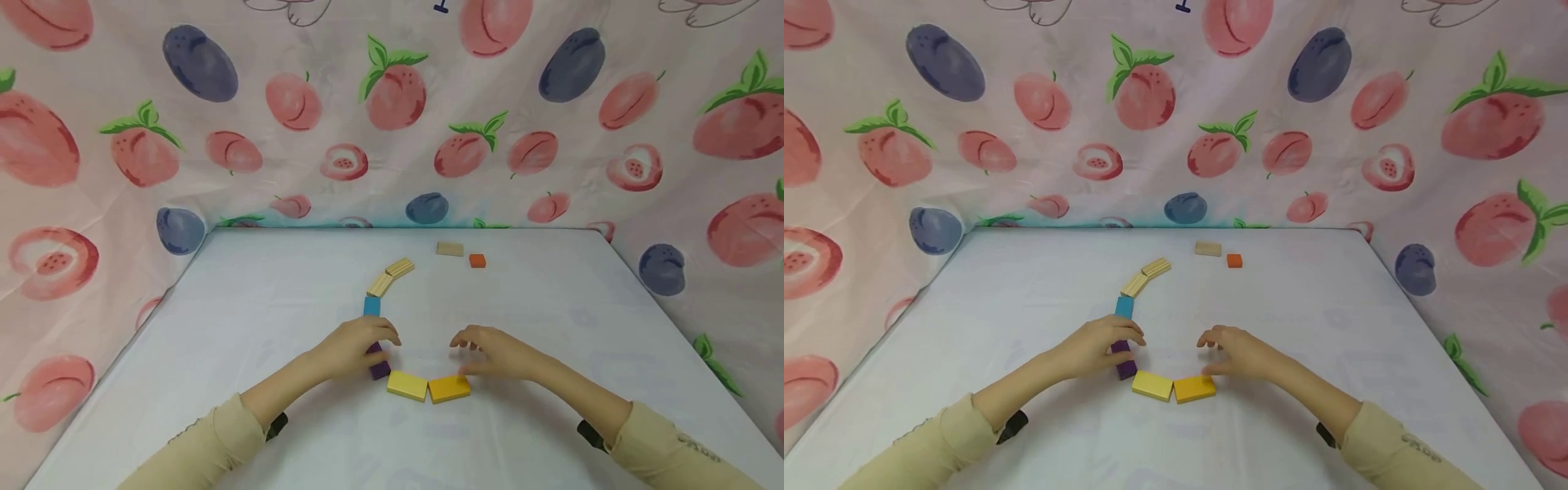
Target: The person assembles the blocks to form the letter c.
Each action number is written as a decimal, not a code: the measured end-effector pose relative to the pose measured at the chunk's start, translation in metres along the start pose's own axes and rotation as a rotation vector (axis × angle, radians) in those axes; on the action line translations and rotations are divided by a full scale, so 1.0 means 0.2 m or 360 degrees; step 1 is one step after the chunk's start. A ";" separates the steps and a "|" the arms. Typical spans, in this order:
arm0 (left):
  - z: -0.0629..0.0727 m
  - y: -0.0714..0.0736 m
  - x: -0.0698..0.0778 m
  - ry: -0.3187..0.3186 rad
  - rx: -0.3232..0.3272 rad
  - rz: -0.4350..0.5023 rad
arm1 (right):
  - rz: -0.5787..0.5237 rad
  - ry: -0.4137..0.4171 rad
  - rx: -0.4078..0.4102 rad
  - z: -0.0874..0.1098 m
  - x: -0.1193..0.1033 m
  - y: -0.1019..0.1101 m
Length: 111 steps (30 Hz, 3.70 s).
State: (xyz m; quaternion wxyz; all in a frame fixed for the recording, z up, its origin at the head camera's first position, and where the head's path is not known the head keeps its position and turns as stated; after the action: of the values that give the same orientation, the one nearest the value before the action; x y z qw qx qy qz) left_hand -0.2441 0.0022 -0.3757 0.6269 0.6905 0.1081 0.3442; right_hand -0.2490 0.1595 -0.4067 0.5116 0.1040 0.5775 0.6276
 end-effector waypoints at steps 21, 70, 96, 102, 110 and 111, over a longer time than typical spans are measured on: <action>-0.11 0.06 -0.41 0.0474 0.0059 -0.0038 | -0.0073 0.0107 0.0214 -0.10 0.11 0.18; -0.32 -0.06 -0.62 0.0586 -0.0764 0.0133 | 0.0072 0.0052 0.0255 -0.34 0.21 0.30; -0.32 -0.08 -0.62 0.0513 -0.0788 0.0083 | 0.0022 -0.0131 0.0511 -0.56 0.51 0.55; -0.32 -0.08 -0.63 0.0489 -0.0772 0.0092 | 0.0042 -0.0193 0.0552 -0.60 0.53 0.60; -0.33 -0.08 -0.63 0.0490 -0.0761 0.0124 | 0.0025 -0.0262 0.0640 -0.64 0.61 0.63; -0.33 -0.08 -0.63 0.0494 -0.0758 0.0129 | 0.0022 -0.0270 0.0640 -0.65 0.61 0.63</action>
State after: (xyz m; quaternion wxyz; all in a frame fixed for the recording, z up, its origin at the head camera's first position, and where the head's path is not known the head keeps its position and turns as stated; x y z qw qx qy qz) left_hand -0.3724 -0.0158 -0.4352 0.7332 0.4667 0.0912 0.4861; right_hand -0.4639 0.1966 -0.3991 0.5231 0.2604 0.6452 0.4922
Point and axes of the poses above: each hand's wrist, its own z-axis away from the middle knuckle, its own y-axis out of the back of the hand, x = y × z, the point moved 10 cm from there along -z, towards the middle knuckle, and after that the axes turned 10 degrees about -x, right-handed, at the moved point
